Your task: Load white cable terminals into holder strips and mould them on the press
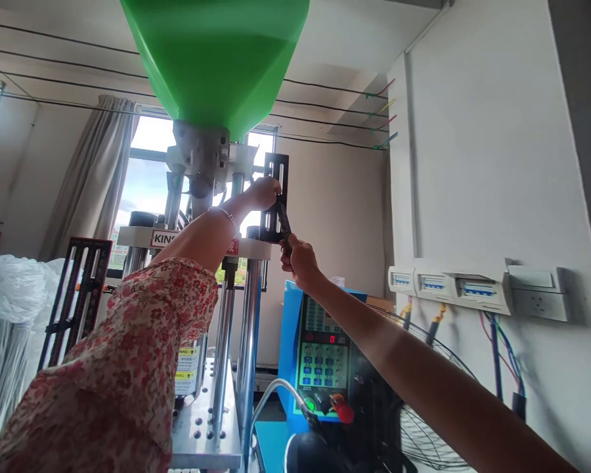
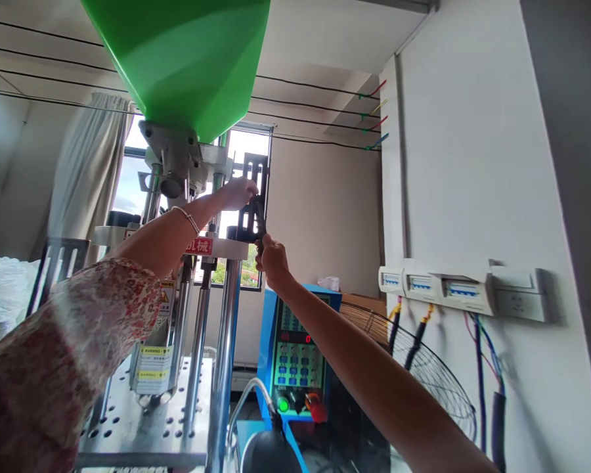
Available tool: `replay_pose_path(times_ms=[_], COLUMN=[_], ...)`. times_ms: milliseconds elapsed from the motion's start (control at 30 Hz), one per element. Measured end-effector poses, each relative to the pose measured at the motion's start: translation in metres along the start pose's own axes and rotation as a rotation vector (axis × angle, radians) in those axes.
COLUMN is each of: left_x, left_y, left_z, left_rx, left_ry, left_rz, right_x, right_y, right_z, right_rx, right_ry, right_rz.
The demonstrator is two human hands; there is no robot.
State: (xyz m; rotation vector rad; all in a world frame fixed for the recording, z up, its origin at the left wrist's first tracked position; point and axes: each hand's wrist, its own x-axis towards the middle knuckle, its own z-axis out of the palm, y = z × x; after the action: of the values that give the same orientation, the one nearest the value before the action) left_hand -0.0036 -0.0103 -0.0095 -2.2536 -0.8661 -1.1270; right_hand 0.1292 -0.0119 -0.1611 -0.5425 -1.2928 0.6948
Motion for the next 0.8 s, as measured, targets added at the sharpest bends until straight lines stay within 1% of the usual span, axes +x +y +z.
replay_pose_path(times_ms=[200, 333, 433, 533, 633, 800], left_x=[0.009, 0.014, 0.019, 0.023, 0.024, 0.017], left_y=[0.008, 0.012, 0.011, 0.008, 0.01, 0.018], left_z=[0.011, 0.022, 0.027, 0.026, 0.02, 0.007], left_rx=[0.126, 0.267, 0.383, 0.463, 0.47, 0.428], left_ry=[0.038, 0.063, 0.041, -0.009, -0.05, -0.054], left_rz=[0.017, 0.068, 0.155, 0.248, 0.289, 0.271], right_x=[-0.007, -0.011, -0.012, -0.015, -0.019, -0.033], right_y=[-0.007, -0.009, -0.011, -0.014, -0.018, -0.032], right_z=[-0.008, -0.019, -0.025, -0.028, -0.03, -0.03], right_rx=[0.016, 0.013, 0.012, 0.023, 0.034, 0.03], right_ry=[0.096, 0.144, 0.158, 0.154, 0.141, 0.133], right_rz=[0.021, 0.027, 0.025, 0.025, 0.029, 0.049])
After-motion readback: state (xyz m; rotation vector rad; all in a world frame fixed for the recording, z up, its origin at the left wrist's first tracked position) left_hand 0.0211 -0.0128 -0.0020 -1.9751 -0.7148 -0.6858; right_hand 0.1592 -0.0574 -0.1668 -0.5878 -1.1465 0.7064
